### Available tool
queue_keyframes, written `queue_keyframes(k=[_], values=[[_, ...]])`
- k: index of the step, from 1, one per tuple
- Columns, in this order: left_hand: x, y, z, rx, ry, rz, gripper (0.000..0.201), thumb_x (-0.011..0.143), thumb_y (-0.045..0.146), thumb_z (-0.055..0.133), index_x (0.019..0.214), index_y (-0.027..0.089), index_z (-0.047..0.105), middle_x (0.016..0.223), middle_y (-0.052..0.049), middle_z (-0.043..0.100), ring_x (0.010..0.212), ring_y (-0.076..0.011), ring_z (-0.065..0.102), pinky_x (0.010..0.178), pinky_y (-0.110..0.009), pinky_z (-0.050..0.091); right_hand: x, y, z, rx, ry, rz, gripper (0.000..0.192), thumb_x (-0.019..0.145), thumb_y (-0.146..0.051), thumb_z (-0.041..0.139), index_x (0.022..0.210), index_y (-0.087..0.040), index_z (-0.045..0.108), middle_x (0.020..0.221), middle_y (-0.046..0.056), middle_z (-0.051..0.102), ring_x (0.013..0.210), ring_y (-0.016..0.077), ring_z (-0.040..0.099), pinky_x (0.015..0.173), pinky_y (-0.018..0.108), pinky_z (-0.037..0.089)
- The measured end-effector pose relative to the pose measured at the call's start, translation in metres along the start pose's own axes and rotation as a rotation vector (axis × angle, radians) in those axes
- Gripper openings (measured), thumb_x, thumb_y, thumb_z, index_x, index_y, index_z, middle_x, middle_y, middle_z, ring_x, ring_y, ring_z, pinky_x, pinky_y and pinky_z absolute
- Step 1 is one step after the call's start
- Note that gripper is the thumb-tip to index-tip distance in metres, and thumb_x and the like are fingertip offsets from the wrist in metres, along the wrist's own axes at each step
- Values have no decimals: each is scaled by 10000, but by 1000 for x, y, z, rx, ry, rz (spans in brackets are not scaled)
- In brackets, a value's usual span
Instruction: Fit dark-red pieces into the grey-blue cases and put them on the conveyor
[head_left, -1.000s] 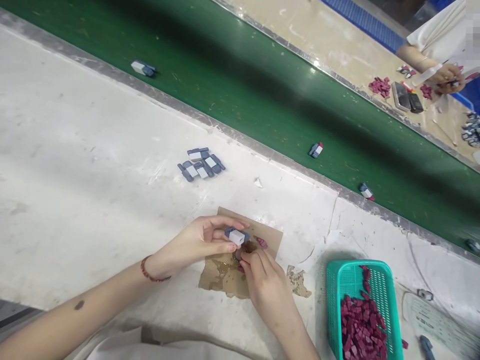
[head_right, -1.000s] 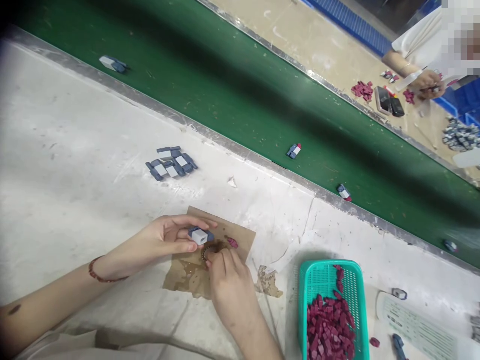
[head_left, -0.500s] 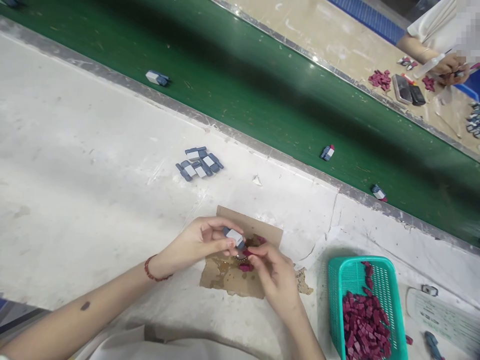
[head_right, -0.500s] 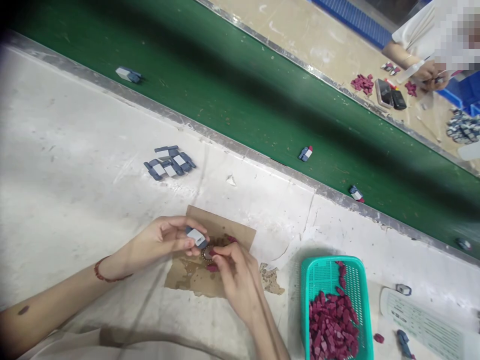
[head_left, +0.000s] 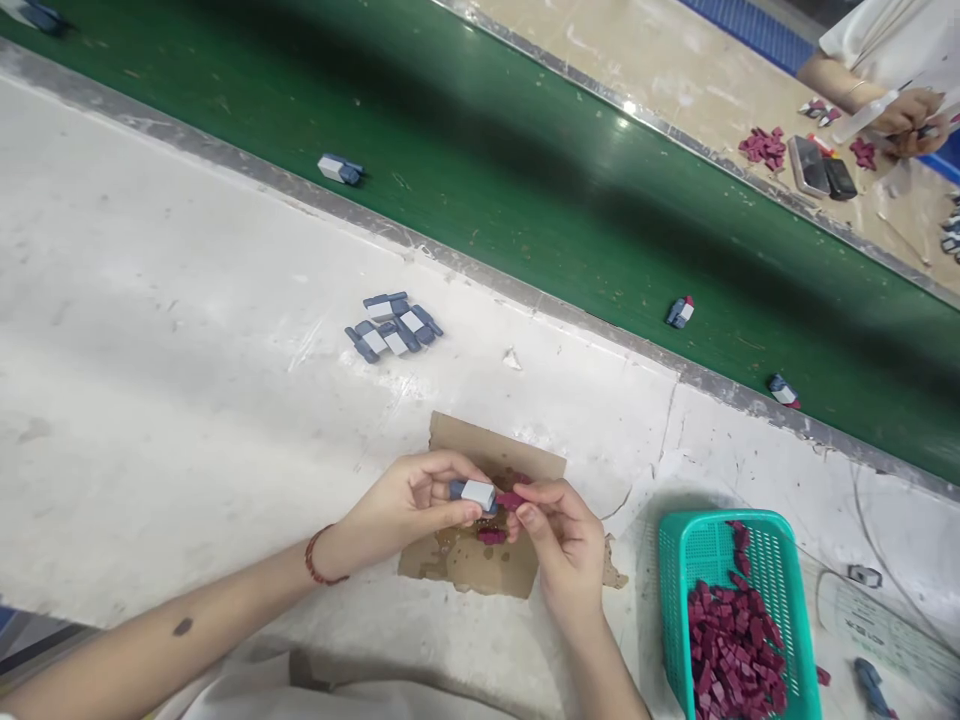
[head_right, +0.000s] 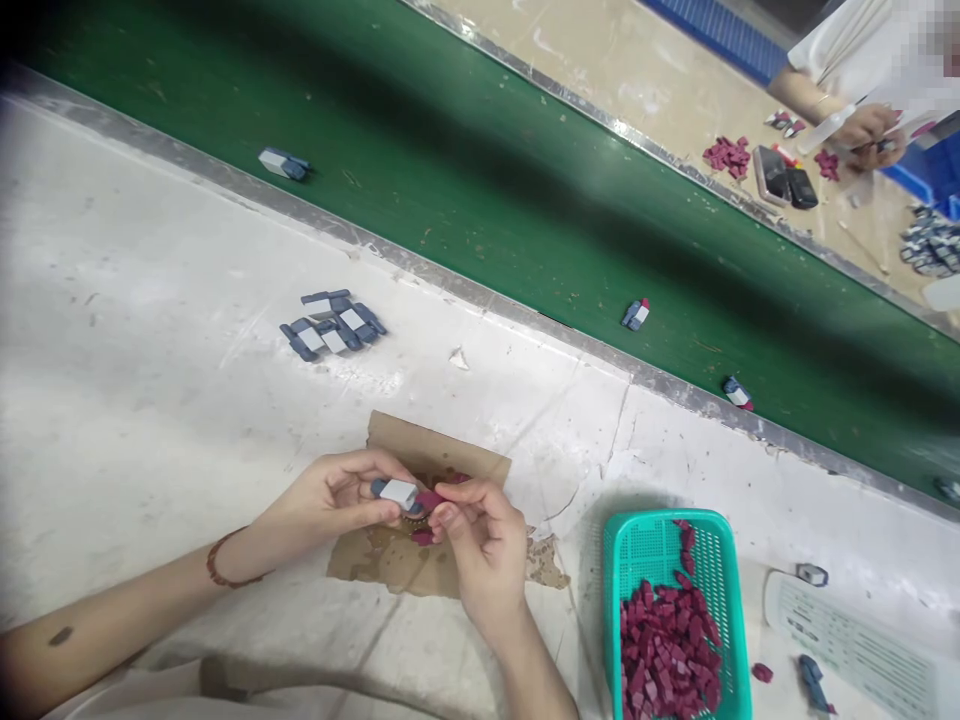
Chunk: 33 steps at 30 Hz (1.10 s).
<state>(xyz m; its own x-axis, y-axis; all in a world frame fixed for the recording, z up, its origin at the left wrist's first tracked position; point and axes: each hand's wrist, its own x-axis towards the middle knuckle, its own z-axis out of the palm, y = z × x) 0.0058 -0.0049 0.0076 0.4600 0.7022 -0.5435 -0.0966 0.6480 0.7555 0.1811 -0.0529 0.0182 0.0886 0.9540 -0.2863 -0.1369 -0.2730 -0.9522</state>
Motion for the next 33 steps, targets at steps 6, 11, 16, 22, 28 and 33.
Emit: queue_keyframes(k=[6, 11, 16, 22, 28, 33], values=[[-1, 0, 3, 51, -16, 8, 256, 657, 297, 813, 827, 159, 681, 775, -43, 762, 644, -164, 703, 599, -229, 576, -1, 2, 5, -84, -36, -45, 161, 868, -352, 655, 864, -197, 698, 675, 8, 689, 582, 138, 641, 549, 250, 536], [-2, -1, 3, 166, 33, 44, 245, 684, 340, 794, 837, 167, 710, 803, -67, 766, 720, -217, 716, 664, -288, 602, -2, 1, 3, -260, -4, -169, 86, 853, -214, 643, 848, -214, 729, 811, 41, 729, 739, 166, 679, 673, 278, 558], [-2, 1, 4, 242, 36, 167, 184, 707, 327, 769, 810, 175, 748, 841, -74, 740, 737, -212, 695, 643, -265, 591, -1, -1, -1, -214, -21, -118, 40, 827, -205, 671, 830, -214, 710, 808, 31, 744, 674, 159, 699, 602, 259, 572], [-6, 3, 5, 395, 68, 219, 171, 737, 378, 736, 819, 230, 763, 864, -64, 755, 755, -239, 701, 634, -261, 581, -9, -4, 7, -333, 26, -243, 110, 887, -251, 625, 815, -206, 694, 824, 43, 741, 782, 171, 704, 724, 287, 570], [3, 34, -3, 719, 7, 404, 168, 765, 463, 708, 831, 325, 777, 858, 5, 768, 792, -243, 688, 719, -258, 549, -31, -29, -29, -619, 81, -327, 191, 955, -292, 539, 907, -228, 713, 842, 39, 740, 793, 177, 688, 706, 295, 544], [45, 89, -11, 948, 169, 457, 417, 855, 519, 551, 1058, 195, 717, 1009, -43, 729, 839, -231, 637, 808, -282, 490, -64, -37, -110, -1099, 704, -235, 205, 920, -336, 538, 911, -202, 692, 905, 90, 727, 865, 250, 659, 780, 390, 502]])
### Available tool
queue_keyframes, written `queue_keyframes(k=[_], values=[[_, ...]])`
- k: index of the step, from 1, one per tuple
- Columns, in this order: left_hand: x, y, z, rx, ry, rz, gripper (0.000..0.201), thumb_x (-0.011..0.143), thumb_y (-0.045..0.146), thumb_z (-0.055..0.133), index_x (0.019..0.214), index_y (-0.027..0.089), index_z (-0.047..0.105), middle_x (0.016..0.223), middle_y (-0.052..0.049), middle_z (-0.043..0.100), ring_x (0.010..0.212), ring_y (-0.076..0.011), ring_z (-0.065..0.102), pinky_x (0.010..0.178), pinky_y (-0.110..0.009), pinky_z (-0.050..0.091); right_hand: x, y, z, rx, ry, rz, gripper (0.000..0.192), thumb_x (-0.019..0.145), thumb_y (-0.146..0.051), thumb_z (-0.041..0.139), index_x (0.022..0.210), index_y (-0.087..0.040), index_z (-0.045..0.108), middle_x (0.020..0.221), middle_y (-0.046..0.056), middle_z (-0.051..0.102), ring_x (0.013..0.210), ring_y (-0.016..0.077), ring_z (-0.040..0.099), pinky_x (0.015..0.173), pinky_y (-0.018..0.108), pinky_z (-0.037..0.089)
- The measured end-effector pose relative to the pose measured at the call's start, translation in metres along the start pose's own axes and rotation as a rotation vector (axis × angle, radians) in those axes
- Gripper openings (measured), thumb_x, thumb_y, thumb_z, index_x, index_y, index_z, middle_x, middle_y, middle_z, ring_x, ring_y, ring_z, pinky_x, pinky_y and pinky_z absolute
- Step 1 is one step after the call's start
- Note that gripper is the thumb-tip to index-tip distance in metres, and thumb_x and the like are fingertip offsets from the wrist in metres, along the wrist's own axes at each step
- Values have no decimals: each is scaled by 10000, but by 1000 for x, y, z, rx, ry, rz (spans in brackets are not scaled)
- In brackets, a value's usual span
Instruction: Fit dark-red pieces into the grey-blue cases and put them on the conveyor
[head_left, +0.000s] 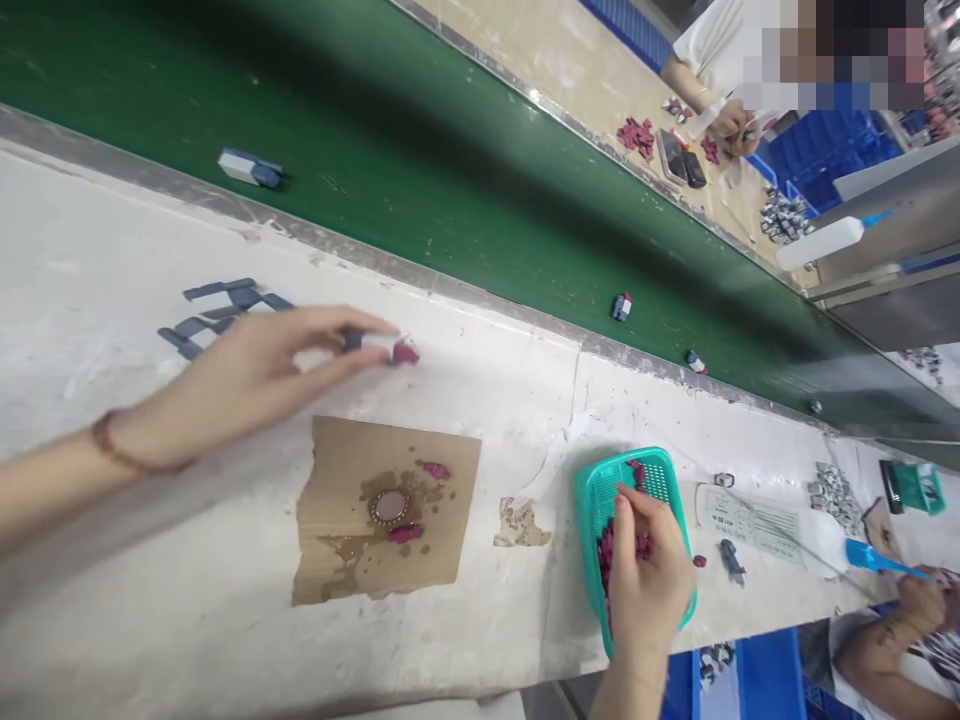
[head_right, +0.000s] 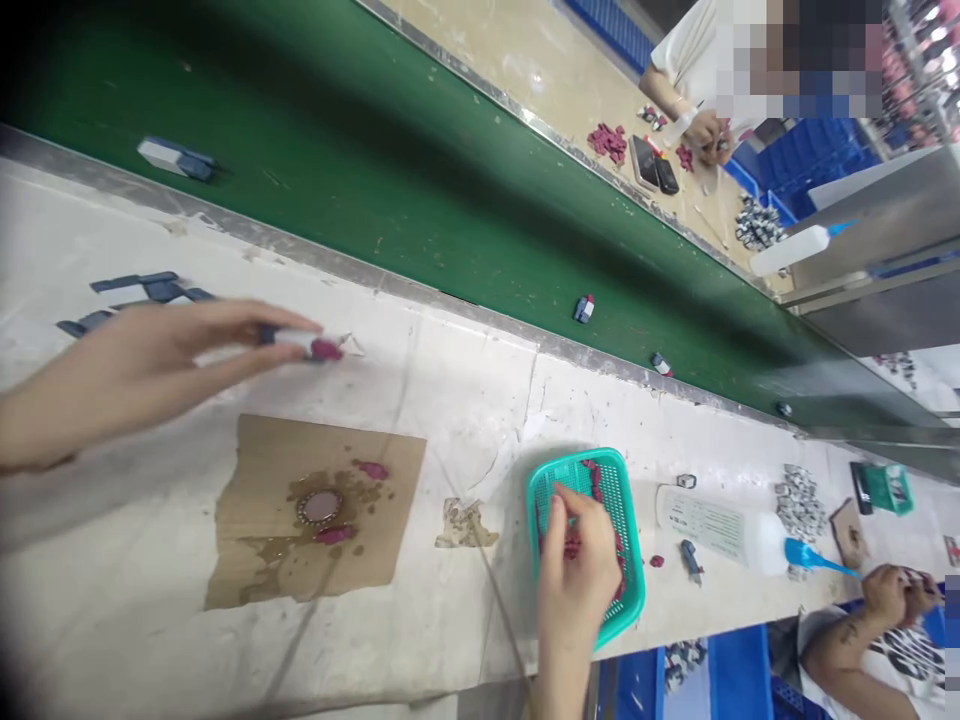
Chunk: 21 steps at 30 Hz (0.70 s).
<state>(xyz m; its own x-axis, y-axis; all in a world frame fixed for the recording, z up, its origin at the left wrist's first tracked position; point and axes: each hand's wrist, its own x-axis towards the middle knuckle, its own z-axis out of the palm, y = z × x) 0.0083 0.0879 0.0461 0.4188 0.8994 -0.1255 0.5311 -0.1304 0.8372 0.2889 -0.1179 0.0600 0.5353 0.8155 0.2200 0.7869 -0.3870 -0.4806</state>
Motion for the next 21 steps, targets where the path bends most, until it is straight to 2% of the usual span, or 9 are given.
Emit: queue_keyframes(k=[2, 5, 7, 10, 14, 16, 19, 21], values=[[31, 0, -6, 125, 63, 12, 438, 866, 475, 539, 1084, 131, 699, 984, -57, 709, 832, -226, 619, 886, -321, 456, 0, 28, -9, -174, -118, 62, 297, 892, -419, 519, 910, -186, 702, 897, 115, 723, 848, 286, 655, 758, 419, 495], [73, -4, -7, 248, 84, 55, 441, 903, 429, 505, 1097, 78, 689, 1022, -97, 699, 917, -275, 611, 941, -375, 431, -4, 54, -12, -287, -240, 97, 358, 866, -451, 475, 866, -187, 716, 879, 124, 730, 818, 300, 663, 727, 420, 499], [96, -9, -7, 280, 79, 126, 450, 929, 388, 453, 1139, 51, 664, 1111, -142, 686, 1012, -312, 596, 964, -400, 421, -6, 62, -9, -296, -264, 115, 369, 851, -450, 453, 819, -198, 720, 832, 121, 734, 755, 294, 671, 689, 414, 508], [119, -25, -10, 355, 65, 181, 399, 913, 300, 454, 1185, 79, 645, 1186, -150, 661, 1143, -323, 537, 1023, -410, 379, -6, 69, -4, -293, -264, 130, 386, 805, -479, 445, 781, -212, 722, 819, 129, 735, 740, 311, 681, 654, 421, 518], [125, -48, -27, 473, 145, 248, 436, 891, 276, 472, 1257, 69, 588, 1317, -187, 556, 1282, -360, 400, 1103, -477, 270, -4, 77, -3, -294, -242, 169, 437, 764, -507, 452, 887, -205, 743, 966, 150, 731, 771, 327, 691, 623, 429, 524], [119, -54, -38, 513, 162, 192, 457, 889, 257, 481, 1287, 47, 557, 1354, -198, 513, 1307, -382, 355, 1120, -505, 227, -3, 77, -6, -236, -233, 209, 439, 750, -526, 470, 866, -209, 751, 976, 144, 734, 760, 321, 693, 642, 435, 532], [109, -52, -51, 493, 107, 96, 442, 927, 264, 467, 1290, 25, 545, 1342, -185, 508, 1286, -390, 377, 1125, -512, 230, -2, 66, -13, -72, -193, 293, 404, 715, -554, 547, 775, -211, 753, 910, 126, 751, 808, 323, 696, 736, 445, 543], [106, -46, -54, 464, 86, 78, 421, 951, 273, 455, 1261, 6, 554, 1311, -178, 521, 1258, -386, 415, 1117, -517, 256, -2, 51, -16, 41, -121, 355, 359, 709, -540, 614, 756, -211, 752, 875, 108, 759, 851, 317, 692, 754, 422, 547]])
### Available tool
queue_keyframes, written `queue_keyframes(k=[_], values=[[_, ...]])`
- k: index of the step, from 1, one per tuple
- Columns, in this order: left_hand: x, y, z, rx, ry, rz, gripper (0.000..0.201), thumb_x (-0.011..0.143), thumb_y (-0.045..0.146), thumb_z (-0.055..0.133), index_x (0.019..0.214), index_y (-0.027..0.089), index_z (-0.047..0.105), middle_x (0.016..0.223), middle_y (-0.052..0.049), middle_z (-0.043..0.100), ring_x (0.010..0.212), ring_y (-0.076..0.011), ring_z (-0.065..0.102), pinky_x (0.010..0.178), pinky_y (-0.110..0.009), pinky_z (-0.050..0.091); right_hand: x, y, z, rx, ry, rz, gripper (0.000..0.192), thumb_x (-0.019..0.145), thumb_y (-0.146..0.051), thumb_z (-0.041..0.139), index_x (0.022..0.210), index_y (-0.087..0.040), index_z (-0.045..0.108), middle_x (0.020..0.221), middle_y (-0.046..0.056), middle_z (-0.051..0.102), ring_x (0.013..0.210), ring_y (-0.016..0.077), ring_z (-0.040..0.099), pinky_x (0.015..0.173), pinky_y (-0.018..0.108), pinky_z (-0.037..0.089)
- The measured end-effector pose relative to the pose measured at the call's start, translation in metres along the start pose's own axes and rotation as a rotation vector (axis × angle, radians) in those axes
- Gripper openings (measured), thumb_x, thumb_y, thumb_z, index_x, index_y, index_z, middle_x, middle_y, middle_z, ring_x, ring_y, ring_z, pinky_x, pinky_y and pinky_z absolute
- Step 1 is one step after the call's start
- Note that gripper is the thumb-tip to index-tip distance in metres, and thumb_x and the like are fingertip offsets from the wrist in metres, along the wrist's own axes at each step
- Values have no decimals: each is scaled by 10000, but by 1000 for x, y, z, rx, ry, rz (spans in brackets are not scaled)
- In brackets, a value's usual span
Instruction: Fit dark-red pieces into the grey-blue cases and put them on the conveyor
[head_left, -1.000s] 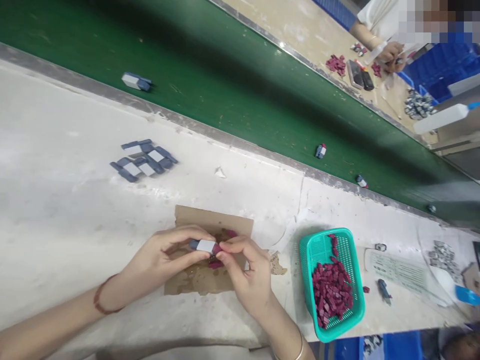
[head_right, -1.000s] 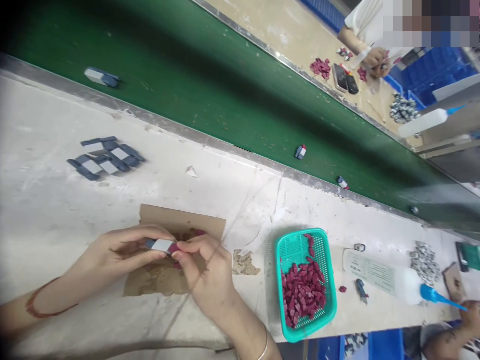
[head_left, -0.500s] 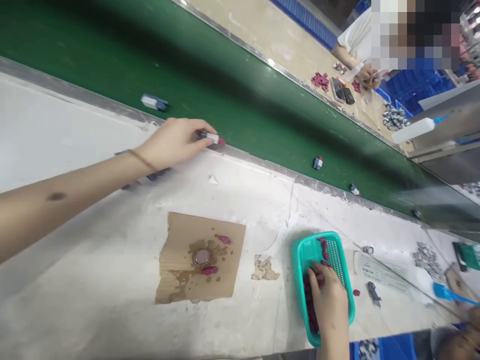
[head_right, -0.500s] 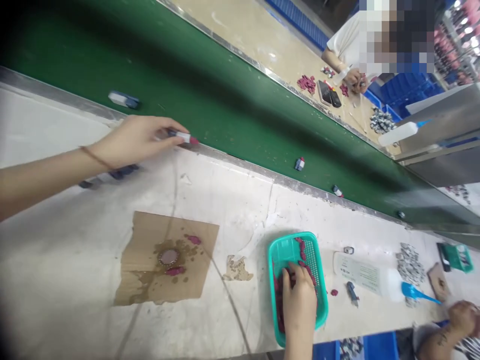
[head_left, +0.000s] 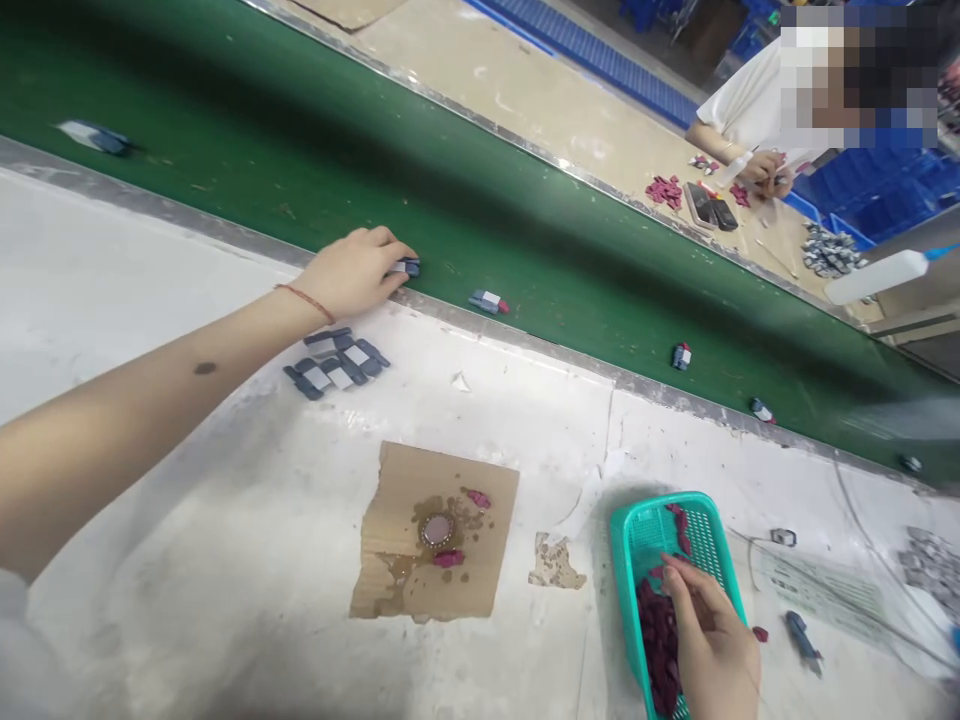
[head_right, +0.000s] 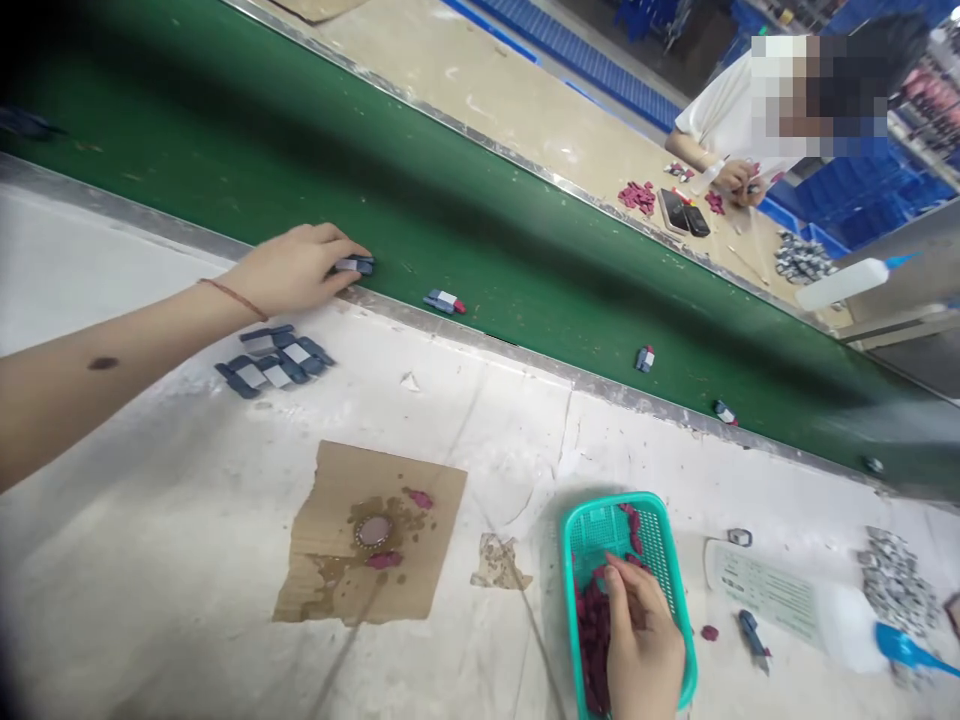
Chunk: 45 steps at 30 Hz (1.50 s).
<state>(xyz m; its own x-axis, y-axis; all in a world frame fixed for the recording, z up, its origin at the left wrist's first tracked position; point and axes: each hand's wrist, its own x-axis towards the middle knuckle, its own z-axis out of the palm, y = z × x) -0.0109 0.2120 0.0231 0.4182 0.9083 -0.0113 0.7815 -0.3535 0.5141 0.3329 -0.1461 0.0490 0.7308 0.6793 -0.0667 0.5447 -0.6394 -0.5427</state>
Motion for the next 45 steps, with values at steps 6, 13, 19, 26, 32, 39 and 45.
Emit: queue_keyframes(k=[6, 13, 19, 26, 32, 39, 45], values=[[-22, 39, -1, -468, 35, -194, 426, 928, 313, 520, 1231, 13, 530, 1152, -135, 635, 1018, -274, 614, 984, -435, 451, -20, -49, 23, 428, -15, -3, 265, 729, -455, 725, 704, -191, 715, 651, 41, 701, 573, 198, 644, 539, 299, 527], [-107, 72, 14, -1225, -361, -281, 245, 851, 347, 625, 954, 130, 669, 989, -103, 736, 831, -220, 702, 805, -338, 564, -36, -92, 77, 503, -410, -268, 172, 890, -328, 607, 791, -200, 667, 635, 13, 690, 550, 160, 645, 489, 238, 508], [-151, 74, 33, -1150, -328, -352, 250, 747, 366, 736, 918, 184, 726, 964, -71, 757, 916, -250, 694, 816, -330, 565, -48, -107, 116, 411, -501, -807, 145, 958, -157, 491, 909, -197, 621, 775, 44, 707, 696, 165, 678, 629, 257, 547], [-168, 74, 34, -1085, -317, -479, 312, 718, 360, 737, 971, 178, 721, 890, -56, 748, 849, -229, 680, 787, -327, 562, -56, -113, 133, 182, -455, -1082, 220, 1004, -136, 370, 898, -184, 557, 702, 37, 623, 621, 178, 602, 544, 277, 503], [-171, 74, 45, -1197, -229, -496, 461, 727, 360, 740, 1142, 191, 634, 851, -18, 698, 740, -182, 684, 733, -299, 567, -57, -114, 133, 76, -441, -1138, 260, 1023, -161, 324, 872, -193, 532, 677, 25, 594, 588, 173, 566, 519, 275, 471], [-173, 66, 52, -1200, -415, -514, 524, 683, 353, 772, 1144, 156, 617, 816, -50, 730, 786, -222, 709, 744, -315, 572, -61, -118, 133, 65, -422, -1099, 299, 1021, -160, 320, 816, -194, 536, 656, 25, 583, 569, 172, 559, 512, 273, 457], [-178, 68, 55, -919, -298, -224, 300, 895, 416, 533, 821, 151, 651, 787, -55, 689, 718, -179, 646, 639, -256, 534, -53, -117, 125, 357, -635, -767, 229, 997, -230, 428, 857, -193, 607, 707, 30, 652, 607, 157, 613, 550, 256, 493]])
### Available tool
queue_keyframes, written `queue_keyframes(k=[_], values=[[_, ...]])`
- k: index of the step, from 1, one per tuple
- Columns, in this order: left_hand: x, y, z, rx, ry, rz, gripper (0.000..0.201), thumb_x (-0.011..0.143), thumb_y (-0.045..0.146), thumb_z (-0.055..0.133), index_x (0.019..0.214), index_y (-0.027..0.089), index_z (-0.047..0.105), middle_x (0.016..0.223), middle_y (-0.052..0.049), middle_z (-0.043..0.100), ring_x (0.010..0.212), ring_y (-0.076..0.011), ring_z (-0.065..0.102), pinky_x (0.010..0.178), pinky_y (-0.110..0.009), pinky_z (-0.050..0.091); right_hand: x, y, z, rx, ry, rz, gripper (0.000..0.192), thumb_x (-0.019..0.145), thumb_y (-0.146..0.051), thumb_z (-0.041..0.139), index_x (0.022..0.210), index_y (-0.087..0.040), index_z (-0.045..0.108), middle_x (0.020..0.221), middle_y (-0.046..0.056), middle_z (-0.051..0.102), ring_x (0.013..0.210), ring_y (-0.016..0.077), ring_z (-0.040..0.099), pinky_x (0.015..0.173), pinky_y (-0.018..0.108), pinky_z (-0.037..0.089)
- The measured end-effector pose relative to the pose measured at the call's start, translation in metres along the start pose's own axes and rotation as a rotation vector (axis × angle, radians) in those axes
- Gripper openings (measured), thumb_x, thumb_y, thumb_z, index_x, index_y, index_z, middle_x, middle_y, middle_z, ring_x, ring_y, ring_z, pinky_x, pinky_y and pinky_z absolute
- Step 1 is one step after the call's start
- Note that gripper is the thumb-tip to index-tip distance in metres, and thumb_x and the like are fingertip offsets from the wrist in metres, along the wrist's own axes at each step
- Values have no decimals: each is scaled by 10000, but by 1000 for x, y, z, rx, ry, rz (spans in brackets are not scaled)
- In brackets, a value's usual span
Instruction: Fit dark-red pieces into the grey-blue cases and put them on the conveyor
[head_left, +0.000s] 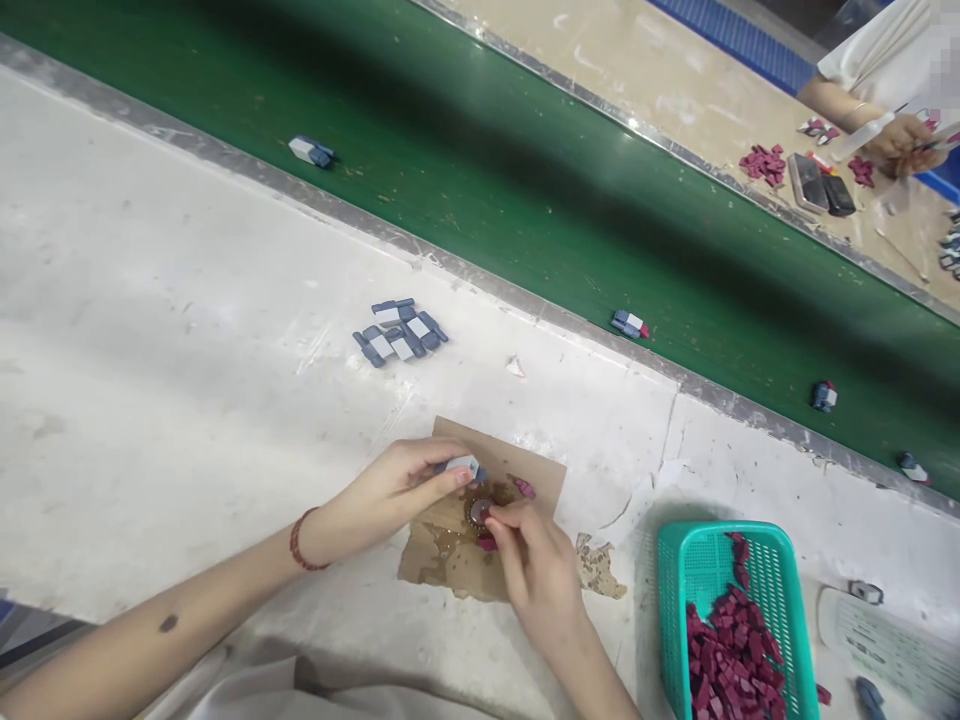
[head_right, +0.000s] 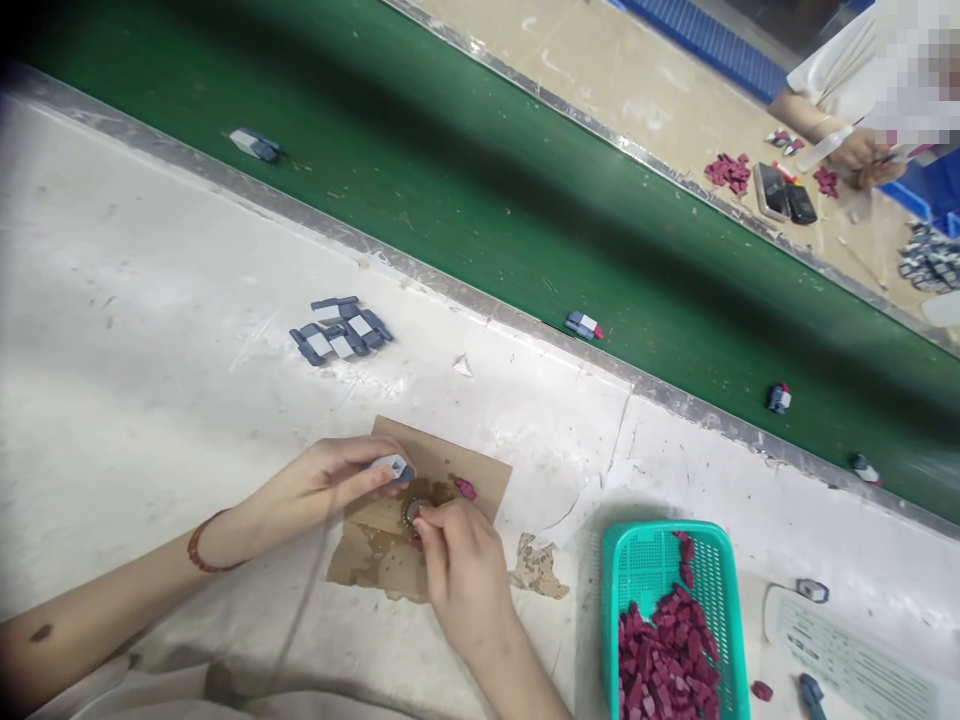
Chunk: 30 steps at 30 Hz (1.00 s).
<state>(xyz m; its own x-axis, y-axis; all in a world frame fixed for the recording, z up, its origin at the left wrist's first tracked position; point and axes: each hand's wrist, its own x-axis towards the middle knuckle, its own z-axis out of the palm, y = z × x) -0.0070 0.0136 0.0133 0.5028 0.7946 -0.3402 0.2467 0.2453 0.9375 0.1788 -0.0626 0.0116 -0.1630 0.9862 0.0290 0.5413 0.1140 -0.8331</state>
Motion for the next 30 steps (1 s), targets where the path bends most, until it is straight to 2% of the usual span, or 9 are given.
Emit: queue_keyframes(k=[3, 5, 9, 11, 13, 19, 25, 30], values=[[-4, -4, 3, 34, -83, 59, 337, 959, 409, 420, 932, 149, 633, 729, -36, 669, 593, -143, 598, 538, -223, 489, 1, 0, -5, 375, 123, 207, 185, 956, -321, 533, 851, -200, 627, 671, 3, 653, 557, 130, 616, 524, 234, 503], [-6, -9, 6, 94, -117, 99, 321, 973, 382, 396, 1030, 153, 614, 720, -25, 664, 579, -142, 594, 547, -227, 489, 3, -1, -6, 566, 228, 289, 216, 923, -382, 591, 825, -195, 634, 610, -17, 628, 493, 118, 592, 483, 229, 495], [-6, -17, 10, 272, -135, 239, 281, 988, 307, 366, 1098, 163, 581, 932, -75, 705, 818, -186, 667, 727, -263, 525, 5, -2, -3, 730, 293, 355, 251, 868, -430, 663, 798, -191, 644, 567, -26, 623, 453, 113, 578, 459, 236, 498], [-6, -20, 11, 305, -176, 290, 284, 1004, 297, 334, 1108, 165, 563, 999, -89, 702, 869, -189, 671, 767, -268, 526, 4, 0, 0, 739, 261, 372, 250, 871, -434, 659, 815, -190, 649, 585, -13, 643, 467, 121, 594, 463, 244, 508], [-6, -22, 12, 327, -206, 336, 300, 1020, 310, 303, 1100, 163, 552, 975, -89, 702, 831, -185, 672, 745, -266, 527, 3, 1, 1, 737, 218, 387, 244, 875, -433, 655, 834, -192, 653, 613, 1, 665, 492, 130, 615, 472, 249, 516], [-6, -27, 16, 328, -174, 452, 321, 1040, 356, 279, 1086, 160, 529, 896, -71, 693, 750, -177, 668, 667, -245, 504, 5, -3, 5, 762, 241, 370, 250, 875, -438, 650, 809, -197, 648, 590, -17, 640, 481, 119, 589, 481, 245, 518], [-5, -22, 17, 375, -197, 472, 364, 1046, 379, 253, 1023, 164, 546, 838, -57, 686, 691, -165, 648, 623, -237, 480, 3, -4, 9, 712, 183, 321, 220, 902, -399, 618, 828, -193, 643, 638, -10, 638, 511, 110, 586, 495, 231, 508], [-6, -18, 16, 444, -162, 500, 421, 1043, 394, 240, 944, 161, 575, 755, -55, 676, 620, -165, 619, 574, -244, 449, 1, -3, 4, 545, 154, 276, 204, 909, -324, 608, 757, -195, 650, 688, 12, 667, 632, 135, 629, 605, 257, 528]])
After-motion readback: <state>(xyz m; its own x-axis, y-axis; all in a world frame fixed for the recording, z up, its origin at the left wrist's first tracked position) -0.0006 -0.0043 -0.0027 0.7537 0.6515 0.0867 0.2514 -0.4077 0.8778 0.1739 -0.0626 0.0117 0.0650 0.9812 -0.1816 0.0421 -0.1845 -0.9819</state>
